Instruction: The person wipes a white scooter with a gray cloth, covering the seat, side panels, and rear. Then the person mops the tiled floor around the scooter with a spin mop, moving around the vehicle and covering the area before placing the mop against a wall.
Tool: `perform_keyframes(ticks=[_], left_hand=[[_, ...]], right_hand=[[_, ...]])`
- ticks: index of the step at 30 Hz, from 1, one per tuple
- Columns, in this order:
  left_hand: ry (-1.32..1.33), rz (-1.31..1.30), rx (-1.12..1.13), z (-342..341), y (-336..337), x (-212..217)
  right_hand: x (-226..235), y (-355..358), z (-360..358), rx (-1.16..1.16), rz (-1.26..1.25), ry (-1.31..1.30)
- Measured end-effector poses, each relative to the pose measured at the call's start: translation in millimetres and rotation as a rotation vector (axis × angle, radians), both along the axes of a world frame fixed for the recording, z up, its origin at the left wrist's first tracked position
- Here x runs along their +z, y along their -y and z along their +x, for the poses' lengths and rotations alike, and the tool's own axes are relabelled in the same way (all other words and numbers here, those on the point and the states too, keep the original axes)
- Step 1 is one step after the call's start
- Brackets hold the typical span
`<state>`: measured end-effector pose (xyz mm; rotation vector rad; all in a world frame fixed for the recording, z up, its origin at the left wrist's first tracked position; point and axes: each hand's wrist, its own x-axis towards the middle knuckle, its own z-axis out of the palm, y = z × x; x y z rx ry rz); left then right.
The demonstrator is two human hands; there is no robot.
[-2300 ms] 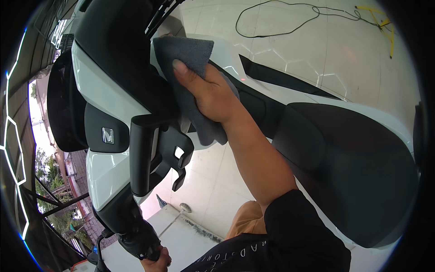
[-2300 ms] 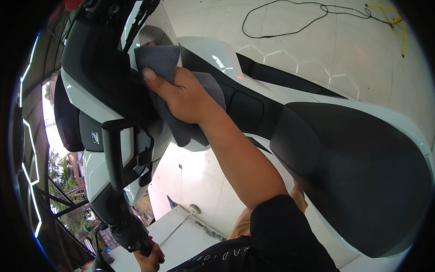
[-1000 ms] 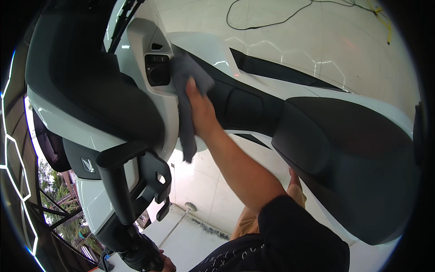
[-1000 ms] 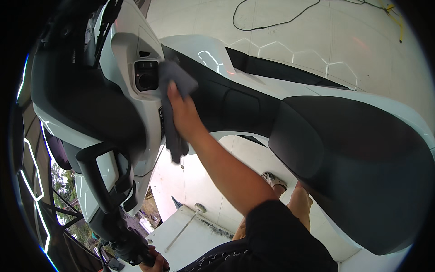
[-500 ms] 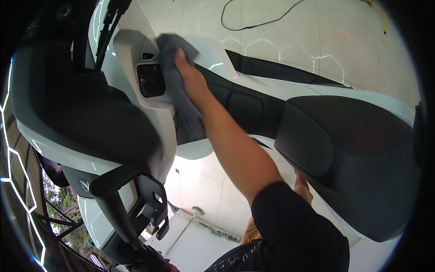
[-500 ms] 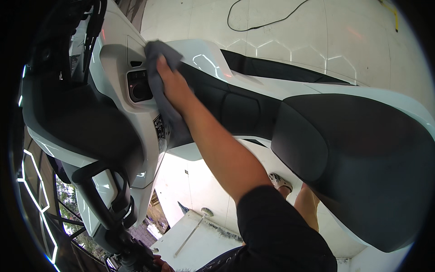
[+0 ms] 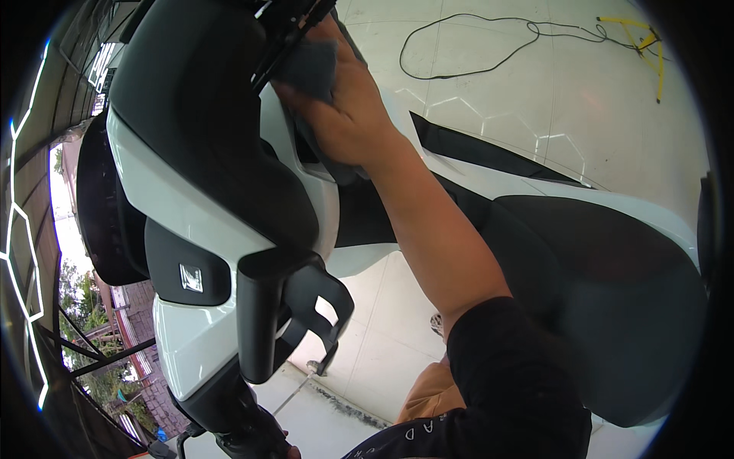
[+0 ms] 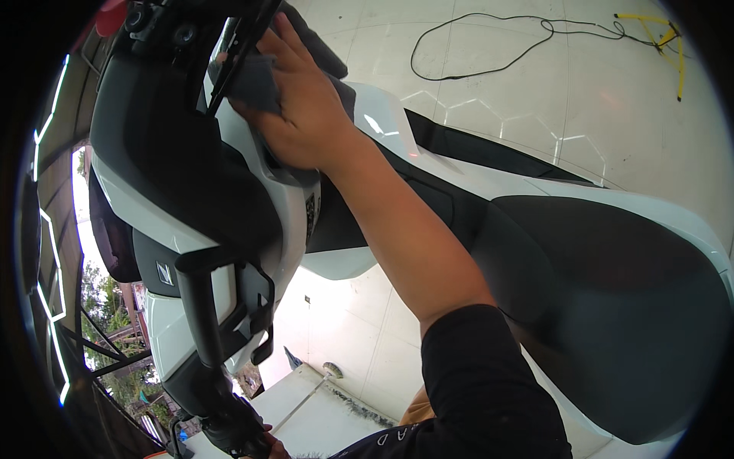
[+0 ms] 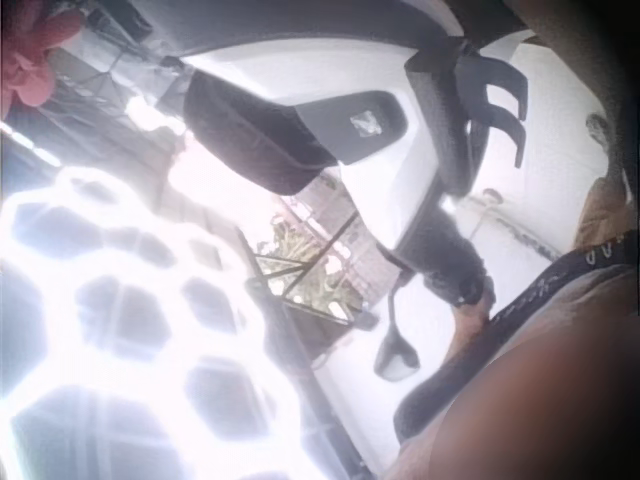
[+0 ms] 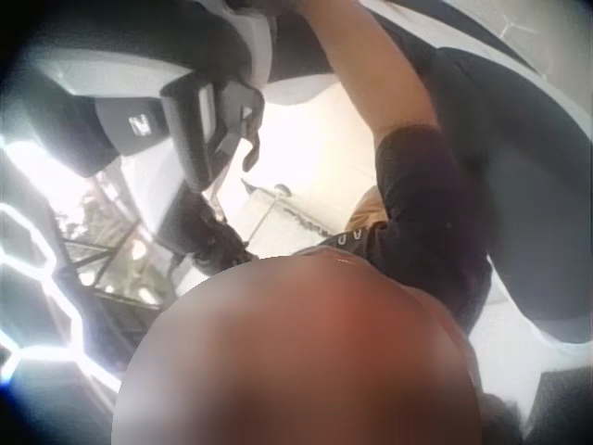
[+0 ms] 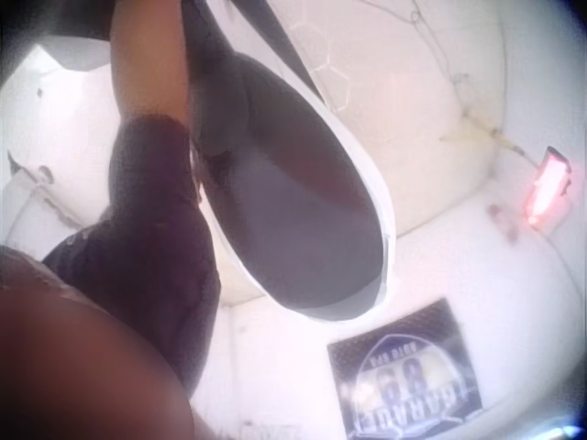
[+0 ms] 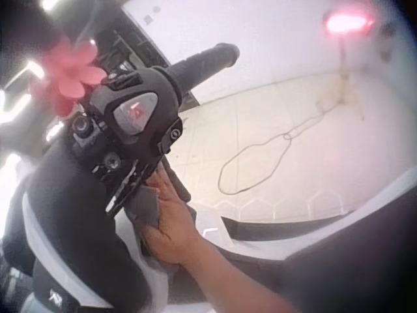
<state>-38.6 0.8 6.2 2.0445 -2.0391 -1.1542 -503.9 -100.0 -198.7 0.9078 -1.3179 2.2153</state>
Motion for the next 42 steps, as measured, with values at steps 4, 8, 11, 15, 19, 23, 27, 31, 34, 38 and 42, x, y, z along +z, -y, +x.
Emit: perform_keyframes(ticks=[4, 8, 11, 15, 19, 23, 27, 31, 34, 38, 42], left_hand=[[0.003, -0.034, -0.013, 0.7, -6.0, -6.3], [0.021, -0.084, -0.035, -1.8, -12.3, -8.8], [-0.02, -0.085, -0.017, -3.5, -11.2, -7.5], [-0.044, -0.132, -0.039, -3.8, -5.8, -9.7], [-0.078, -0.14, -0.109, -2.6, -5.1, -13.0], [-0.106, -0.182, -0.138, -3.1, -5.2, -12.7], [-0.099, -0.134, -0.097, -5.1, -3.1, -12.1], [-0.086, -0.158, -0.068, -4.7, -7.1, -11.5], [-0.01, -0.126, 0.004, -2.9, -9.4, -6.5], [0.044, -0.031, 0.01, 2.3, -2.2, 2.3], [-0.02, -0.068, -0.285, 10.9, 7.1, 2.0]], right_hand=[[-2.6, 1.0, -20.2, 0.471, -0.043, 0.653], [-40.9, -42.8, 40.1, 0.651, -0.153, 1.135], [-88.7, -112.6, 152.8, 0.875, -0.658, 1.393], [-123.1, -176.8, 286.0, 0.674, -0.552, 1.833], [-122.3, -194.9, 301.7, 0.876, -0.561, 2.113], [-100.8, -187.1, 276.2, 0.651, -0.134, 1.79], [-94.7, -157.2, 230.4, 0.348, -0.128, 1.217], [-132.0, -65.3, 115.3, 0.267, 0.292, 0.953], [-168.5, 19.0, 62.4, 0.151, 1.063, 0.727], [-207.6, 19.5, 68.7, 0.016, 1.199, 0.56], [-208.3, -76.5, 118.4, -0.14, 1.61, 0.828]])
